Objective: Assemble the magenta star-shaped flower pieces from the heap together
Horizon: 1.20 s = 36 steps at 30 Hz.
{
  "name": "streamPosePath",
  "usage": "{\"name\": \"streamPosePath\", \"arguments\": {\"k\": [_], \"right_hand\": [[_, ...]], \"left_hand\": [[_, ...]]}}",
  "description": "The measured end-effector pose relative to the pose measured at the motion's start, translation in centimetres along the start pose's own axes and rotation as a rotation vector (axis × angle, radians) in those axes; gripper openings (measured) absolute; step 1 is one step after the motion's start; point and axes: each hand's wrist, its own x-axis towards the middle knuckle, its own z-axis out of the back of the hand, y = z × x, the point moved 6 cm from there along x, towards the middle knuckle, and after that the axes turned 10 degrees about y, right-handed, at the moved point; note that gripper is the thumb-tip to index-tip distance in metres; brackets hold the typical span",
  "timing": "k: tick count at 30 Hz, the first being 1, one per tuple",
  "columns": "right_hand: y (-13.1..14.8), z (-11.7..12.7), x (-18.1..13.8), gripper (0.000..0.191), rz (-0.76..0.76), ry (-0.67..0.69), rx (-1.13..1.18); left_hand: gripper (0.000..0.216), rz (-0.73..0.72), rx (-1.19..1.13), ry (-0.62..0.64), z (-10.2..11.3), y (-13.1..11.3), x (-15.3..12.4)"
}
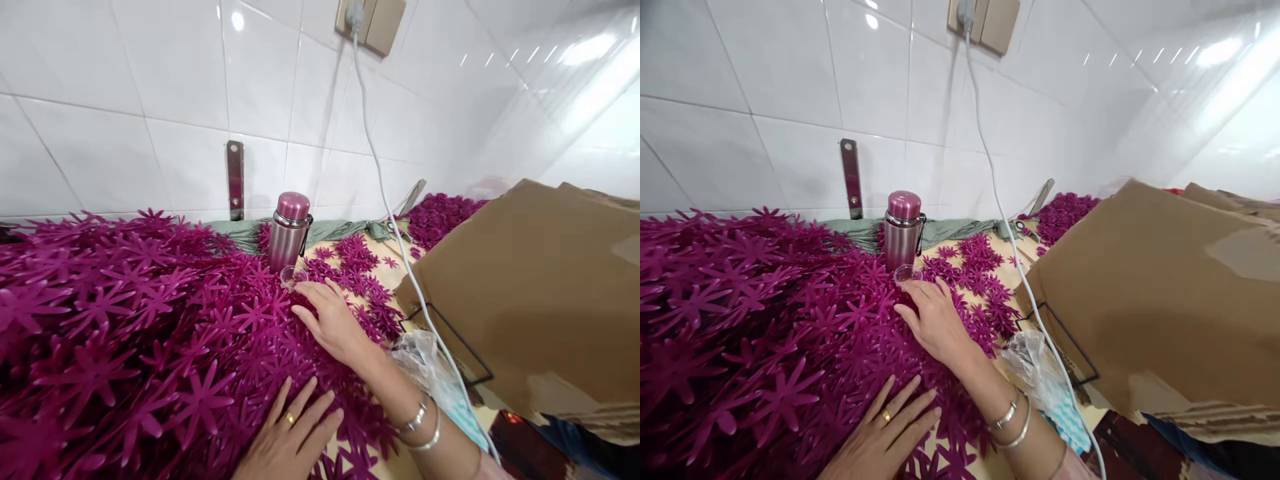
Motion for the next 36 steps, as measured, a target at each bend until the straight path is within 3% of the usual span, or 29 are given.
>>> {"name": "streamPosePath", "arguments": {"k": [3, 7, 14, 20, 25, 27, 32, 34, 36], "right_hand": [[-0.1, -1.6, 3.4, 0.035, -0.03, 0.132, -0.109], [-0.3, -2.8, 5.3, 0.032, -0.071, 0.184, -0.227], [-2.3, -4.3, 6.8, 0.023, -0.066, 0.36, -0.334], [-2.9, -4.7, 7.8, 0.043, -0.036, 0.402, -0.352], [-2.5, -3.9, 7.9, 0.043, -0.051, 0.312, -0.306], [-2.2, -3.1, 7.8, 0.042, -0.062, 0.261, -0.274], [-1.9, -0.1, 4.3, 0.028, -0.1, 0.139, -0.165], [-1.6, 2.0, 1.0, 0.014, -0.041, -0.085, -0.063], [-1.6, 3.1, -3.1, 0.013, -0.035, -0.176, 0.054]], "left_hand": [[0.045, -0.014, 0.088, -0.076, -0.6, 0.3, -0.2], [0.039, -0.01, 0.154, -0.13, -1.0, 0.4, -0.4], [0.04, 0.009, 0.103, -0.05, -1.3, 0.4, -0.4], [0.045, 0.042, -0.019, 0.031, -2.2, 0.7, -0.1], [0.079, 0.124, -0.214, 0.159, -1.2, 1.4, -0.2], [0.094, 0.221, -0.338, 0.203, -0.7, 1.9, -0.2], [0.083, 0.301, -0.498, 0.232, 0.4, 1.8, 0.6], [0.073, 0.318, -0.527, 0.239, 0.4, 1.9, 1.0], [0.065, 0.334, -0.554, 0.226, 0.2, 2.1, 1.1]]}}
